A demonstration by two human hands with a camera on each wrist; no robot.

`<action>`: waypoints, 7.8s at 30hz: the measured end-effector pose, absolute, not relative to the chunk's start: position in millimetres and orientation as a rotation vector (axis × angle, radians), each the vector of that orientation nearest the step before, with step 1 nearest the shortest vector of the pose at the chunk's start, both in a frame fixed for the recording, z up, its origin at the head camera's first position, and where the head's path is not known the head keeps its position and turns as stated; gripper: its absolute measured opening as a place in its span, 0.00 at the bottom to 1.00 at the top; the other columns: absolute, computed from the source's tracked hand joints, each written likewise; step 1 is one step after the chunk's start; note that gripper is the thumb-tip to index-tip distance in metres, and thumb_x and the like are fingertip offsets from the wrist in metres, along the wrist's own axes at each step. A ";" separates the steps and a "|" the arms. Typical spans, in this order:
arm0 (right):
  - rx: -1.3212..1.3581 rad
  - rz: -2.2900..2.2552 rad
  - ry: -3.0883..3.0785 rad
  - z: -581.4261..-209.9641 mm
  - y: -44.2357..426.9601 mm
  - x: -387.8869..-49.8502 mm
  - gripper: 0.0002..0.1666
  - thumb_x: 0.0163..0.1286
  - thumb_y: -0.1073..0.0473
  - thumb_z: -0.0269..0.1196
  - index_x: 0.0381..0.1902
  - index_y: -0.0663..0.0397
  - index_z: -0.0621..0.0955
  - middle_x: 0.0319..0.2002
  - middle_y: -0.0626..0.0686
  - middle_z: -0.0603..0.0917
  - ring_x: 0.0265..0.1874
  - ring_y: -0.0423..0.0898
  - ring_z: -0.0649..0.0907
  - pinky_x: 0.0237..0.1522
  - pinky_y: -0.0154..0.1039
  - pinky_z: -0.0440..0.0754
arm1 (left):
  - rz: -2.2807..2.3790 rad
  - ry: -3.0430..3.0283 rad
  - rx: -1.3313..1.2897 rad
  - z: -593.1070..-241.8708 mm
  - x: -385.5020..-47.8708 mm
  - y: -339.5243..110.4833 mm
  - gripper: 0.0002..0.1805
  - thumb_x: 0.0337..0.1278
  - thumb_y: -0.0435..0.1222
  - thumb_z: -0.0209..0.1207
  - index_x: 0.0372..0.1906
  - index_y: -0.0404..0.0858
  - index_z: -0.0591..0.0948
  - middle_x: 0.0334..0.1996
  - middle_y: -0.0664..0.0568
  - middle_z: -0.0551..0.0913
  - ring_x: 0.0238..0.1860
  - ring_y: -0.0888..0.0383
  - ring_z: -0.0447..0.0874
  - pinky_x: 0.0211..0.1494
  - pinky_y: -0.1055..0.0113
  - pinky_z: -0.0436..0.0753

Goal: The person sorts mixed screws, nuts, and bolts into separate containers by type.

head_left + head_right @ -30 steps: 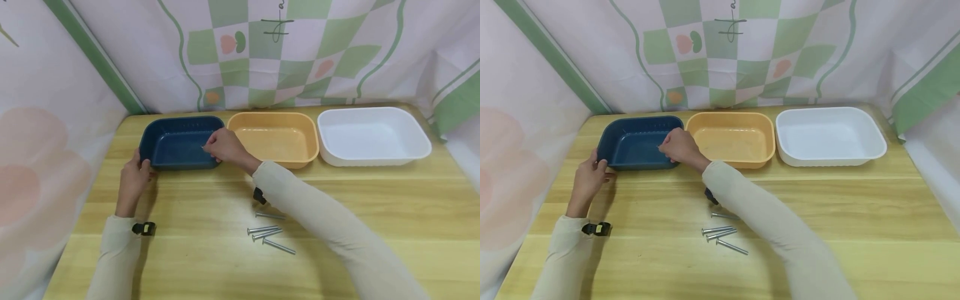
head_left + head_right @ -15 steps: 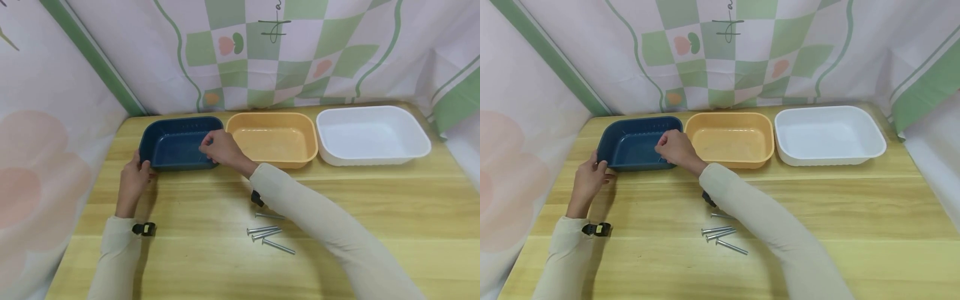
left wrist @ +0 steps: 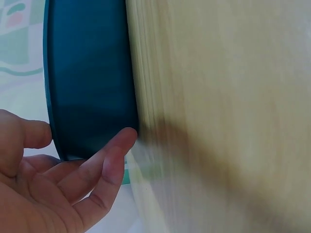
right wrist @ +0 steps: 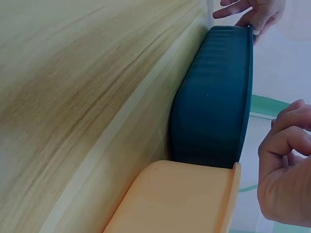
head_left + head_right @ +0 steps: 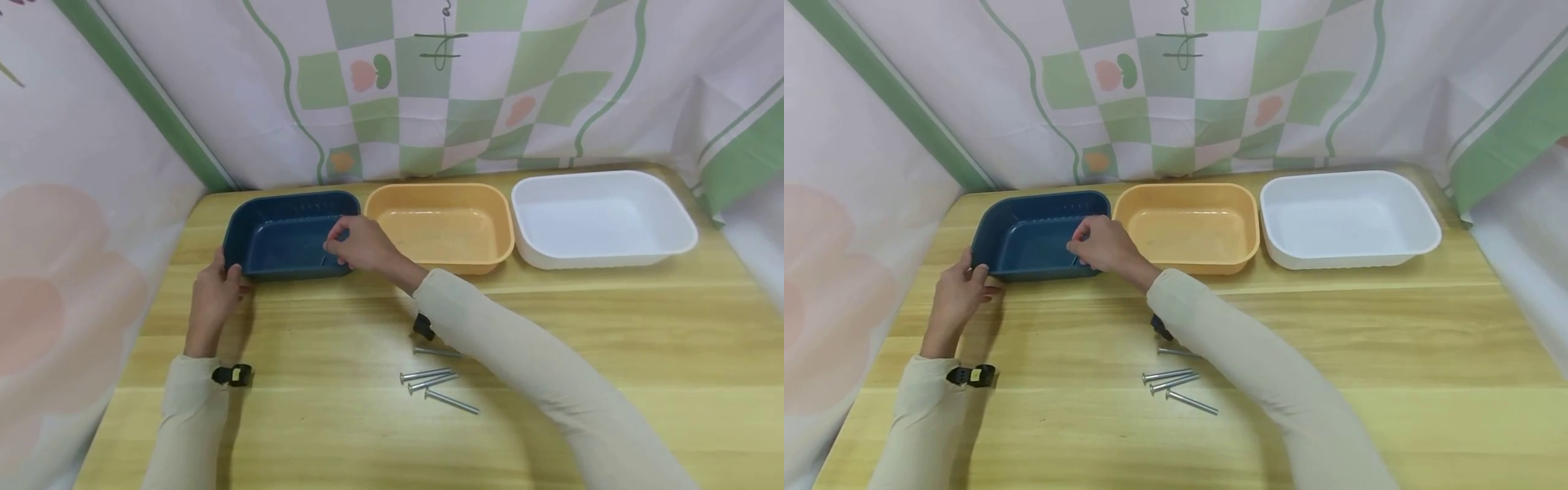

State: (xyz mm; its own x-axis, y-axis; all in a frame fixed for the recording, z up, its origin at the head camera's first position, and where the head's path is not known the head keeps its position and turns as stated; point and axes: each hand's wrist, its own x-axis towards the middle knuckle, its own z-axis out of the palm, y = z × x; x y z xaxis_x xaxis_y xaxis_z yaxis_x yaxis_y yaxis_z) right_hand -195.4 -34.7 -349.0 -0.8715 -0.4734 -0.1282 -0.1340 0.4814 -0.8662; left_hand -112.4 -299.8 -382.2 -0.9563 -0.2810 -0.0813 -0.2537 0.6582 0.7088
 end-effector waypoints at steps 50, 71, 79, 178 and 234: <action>-0.559 -1.560 2.068 -333.8 70.9 -170.6 0.23 0.72 0.59 0.62 0.63 0.56 0.73 0.34 0.57 0.85 0.29 0.63 0.78 0.39 0.51 0.79 | -1.284 -2.831 0.450 -375.8 -113.1 -302.3 0.33 0.79 0.36 0.42 0.78 0.28 0.46 0.59 0.22 0.73 0.42 0.39 0.87 0.33 0.66 0.85; -0.567 -1.528 2.028 -343.0 125.0 -162.1 0.24 0.71 0.64 0.62 0.62 0.61 0.72 0.33 0.58 0.84 0.35 0.64 0.80 0.33 0.43 0.78 | -1.205 -2.856 0.412 -377.1 -114.3 -304.6 0.33 0.78 0.39 0.41 0.78 0.29 0.47 0.47 0.25 0.81 0.38 0.43 0.88 0.30 0.68 0.83; -0.552 -1.464 2.054 -347.2 139.5 -157.8 0.25 0.70 0.63 0.64 0.62 0.65 0.72 0.34 0.60 0.82 0.33 0.61 0.79 0.34 0.44 0.78 | -1.184 -2.867 0.399 -375.9 -113.2 -307.4 0.33 0.78 0.39 0.41 0.77 0.28 0.47 0.45 0.25 0.82 0.39 0.40 0.88 0.28 0.70 0.81; -0.851 -0.985 2.273 -404.9 150.0 -133.8 0.09 0.53 0.71 0.69 0.28 0.52 0.84 0.20 0.43 0.80 0.21 0.39 0.77 0.27 0.34 0.76 | -1.348 -2.807 0.481 -378.8 -114.5 -311.3 0.33 0.79 0.39 0.42 0.79 0.33 0.47 0.66 0.25 0.66 0.38 0.47 0.89 0.33 0.67 0.85; -0.897 -1.154 2.262 -402.7 147.5 -140.4 0.06 0.63 0.68 0.67 0.33 0.51 0.85 0.25 0.46 0.83 0.25 0.42 0.79 0.30 0.36 0.78 | -1.312 -2.814 0.492 -379.8 -114.4 -309.9 0.33 0.78 0.38 0.42 0.79 0.33 0.46 0.65 0.24 0.66 0.37 0.47 0.89 0.33 0.68 0.85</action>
